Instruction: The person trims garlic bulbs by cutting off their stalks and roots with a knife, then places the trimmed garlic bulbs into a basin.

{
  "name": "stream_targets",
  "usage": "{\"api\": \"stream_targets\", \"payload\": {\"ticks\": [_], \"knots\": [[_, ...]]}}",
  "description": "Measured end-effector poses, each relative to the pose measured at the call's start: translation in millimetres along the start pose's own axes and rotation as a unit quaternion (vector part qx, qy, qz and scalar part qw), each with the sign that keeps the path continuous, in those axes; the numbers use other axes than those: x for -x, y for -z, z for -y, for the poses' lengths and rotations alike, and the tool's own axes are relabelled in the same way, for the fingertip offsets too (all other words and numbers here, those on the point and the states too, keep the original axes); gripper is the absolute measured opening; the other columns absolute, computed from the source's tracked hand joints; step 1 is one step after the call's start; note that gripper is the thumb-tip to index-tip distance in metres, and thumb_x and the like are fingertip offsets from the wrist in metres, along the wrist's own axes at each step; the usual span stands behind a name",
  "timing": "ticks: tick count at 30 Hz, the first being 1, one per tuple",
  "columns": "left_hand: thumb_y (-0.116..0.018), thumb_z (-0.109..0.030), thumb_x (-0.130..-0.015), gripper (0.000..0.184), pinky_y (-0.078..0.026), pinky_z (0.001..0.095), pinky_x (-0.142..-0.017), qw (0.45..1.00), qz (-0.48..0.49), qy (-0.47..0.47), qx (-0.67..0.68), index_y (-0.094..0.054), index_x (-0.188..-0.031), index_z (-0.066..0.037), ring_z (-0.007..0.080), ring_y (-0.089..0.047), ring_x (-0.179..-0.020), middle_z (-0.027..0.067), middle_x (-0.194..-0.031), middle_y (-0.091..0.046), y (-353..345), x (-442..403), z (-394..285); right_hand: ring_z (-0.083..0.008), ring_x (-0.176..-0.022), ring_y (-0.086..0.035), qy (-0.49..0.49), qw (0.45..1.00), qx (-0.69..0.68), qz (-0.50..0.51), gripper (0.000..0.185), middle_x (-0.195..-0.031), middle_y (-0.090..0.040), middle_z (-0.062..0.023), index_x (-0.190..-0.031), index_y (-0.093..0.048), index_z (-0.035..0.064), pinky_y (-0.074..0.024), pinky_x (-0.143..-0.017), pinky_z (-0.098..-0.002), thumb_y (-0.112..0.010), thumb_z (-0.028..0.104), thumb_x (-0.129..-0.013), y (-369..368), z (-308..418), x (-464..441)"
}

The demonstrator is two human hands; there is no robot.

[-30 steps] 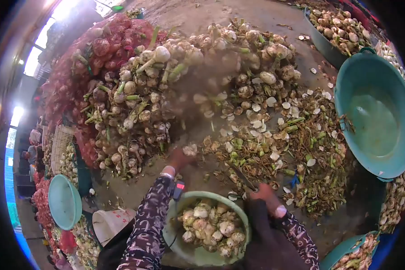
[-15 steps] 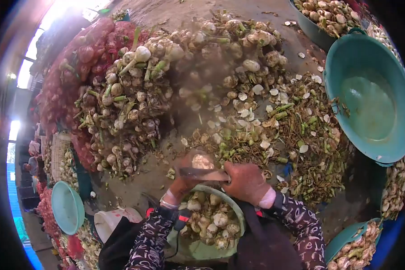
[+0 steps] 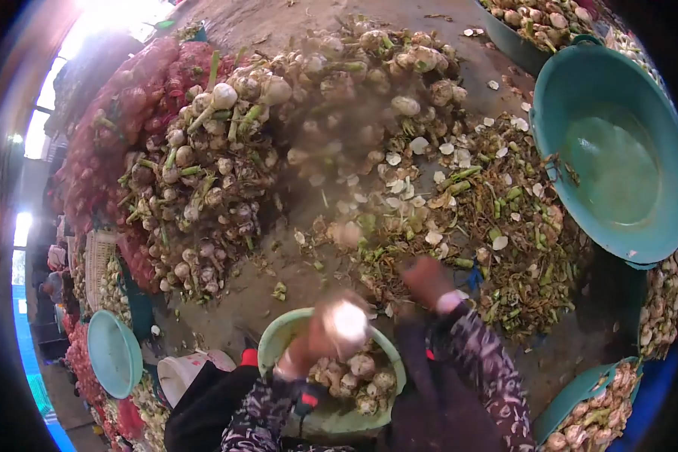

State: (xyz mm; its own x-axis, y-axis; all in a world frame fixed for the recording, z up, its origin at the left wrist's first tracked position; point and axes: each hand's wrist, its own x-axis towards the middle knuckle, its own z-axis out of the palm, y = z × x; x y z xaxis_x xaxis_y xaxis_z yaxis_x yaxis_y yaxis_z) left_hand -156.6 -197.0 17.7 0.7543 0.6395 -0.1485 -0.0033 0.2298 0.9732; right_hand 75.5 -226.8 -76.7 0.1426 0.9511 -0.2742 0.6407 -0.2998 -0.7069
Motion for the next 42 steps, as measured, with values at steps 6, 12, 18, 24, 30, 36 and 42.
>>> {"api": "stream_targets", "payload": {"ticks": [6, 12, 18, 24, 30, 36, 42], "knots": [[-0.074, -0.01, -0.067, 0.051, -0.049, 0.0289, -0.077, 0.995, -0.094, 0.01, -0.024, -0.05, -0.112, -0.004, 0.0156, -0.058, -0.089, 0.0062, -0.1, -0.057, 21, -21, 9, -0.0396, -0.078, -0.06, -0.139, 0.989, -0.039, 0.026, 0.034, -0.08, -0.062, -0.0234, -0.091, -0.062, 0.0005, -0.0484, -0.068, -0.0446, -0.059, 0.031, -0.076, 16, -24, 21], [-0.057, -0.035, -0.083, 0.037, -0.051, 0.0347, -0.075, 0.892, -0.29, 0.049, 0.343, -0.052, -0.107, -0.006, 0.0201, -0.059, -0.082, 0.0066, -0.088, -0.058, 1, -25, -4, -0.0341, -0.076, -0.061, -0.066, 0.985, -0.152, -0.045, 0.036, -0.08, -0.063, -0.0203, -0.099, -0.061, 0.0017, -0.0482, -0.067, -0.0401, -0.063, 0.029, -0.075, -25, -16, 43], [-0.055, -0.031, -0.084, 0.028, -0.051, 0.0328, -0.066, 0.837, -0.302, 0.036, 0.455, -0.056, -0.098, -0.007, 0.0219, -0.059, -0.078, 0.0082, -0.086, -0.06, 14, -30, 59, -0.0276, -0.068, -0.061, -0.008, 0.972, -0.204, -0.114, 0.028, -0.075, -0.063, -0.0154, -0.093, -0.061, -0.0014, -0.0466, -0.062, -0.035, -0.062, 0.022, -0.077, 20, 47, 14], [-0.056, -0.034, -0.082, 0.035, -0.047, 0.0281, -0.07, 0.866, -0.149, -0.066, 0.473, -0.055, -0.102, -0.005, 0.0189, -0.055, -0.077, 0.007, -0.085, -0.057, 2, -20, 38, -0.0338, -0.074, -0.061, 0.252, 0.922, 0.265, 0.13, 0.034, -0.084, -0.062, -0.02, -0.095, -0.062, 0.0035, -0.05, -0.067, -0.0379, -0.058, 0.035, -0.081, -2, 28, 16], [-0.069, -0.027, -0.077, 0.053, -0.039, 0.034, -0.092, 0.929, 0.201, 0.154, -0.269, -0.049, -0.119, -0.002, 0.0182, -0.049, -0.107, 0.0084, -0.115, -0.054, 62, 3, -15, -0.0374, -0.08, -0.059, -0.073, 0.987, -0.106, 0.1, 0.042, -0.083, -0.062, -0.0205, -0.094, -0.06, -0.0026, -0.0458, -0.071, -0.0408, -0.062, 0.037, -0.079, -29, -63, 72], [-0.049, -0.031, -0.083, 0.041, -0.042, 0.0376, -0.085, 0.819, -0.164, 0.066, -0.546, -0.051, -0.117, -0.008, 0.0315, -0.052, -0.098, 0.016, -0.11, -0.054, 296, -90, 119, -0.0376, -0.074, -0.058, -0.025, 0.986, -0.1, 0.131, 0.033, -0.075, -0.059, -0.0213, -0.085, -0.059, -0.0016, -0.043, -0.061, -0.0418, -0.064, 0.03, -0.075, -18, -57, 79], [-0.055, -0.031, -0.079, 0.045, -0.044, 0.0388, -0.083, 0.718, -0.231, 0.247, -0.609, -0.051, -0.117, -0.007, 0.0323, -0.054, -0.099, 0.017, -0.112, -0.055, 324, -149, 186, -0.0347, -0.081, -0.06, -0.123, 0.978, -0.019, 0.167, 0.039, -0.087, -0.063, -0.0218, -0.098, -0.06, -0.0013, -0.0464, -0.072, -0.0393, -0.062, 0.031, -0.076, -27, -68, 81]]}}
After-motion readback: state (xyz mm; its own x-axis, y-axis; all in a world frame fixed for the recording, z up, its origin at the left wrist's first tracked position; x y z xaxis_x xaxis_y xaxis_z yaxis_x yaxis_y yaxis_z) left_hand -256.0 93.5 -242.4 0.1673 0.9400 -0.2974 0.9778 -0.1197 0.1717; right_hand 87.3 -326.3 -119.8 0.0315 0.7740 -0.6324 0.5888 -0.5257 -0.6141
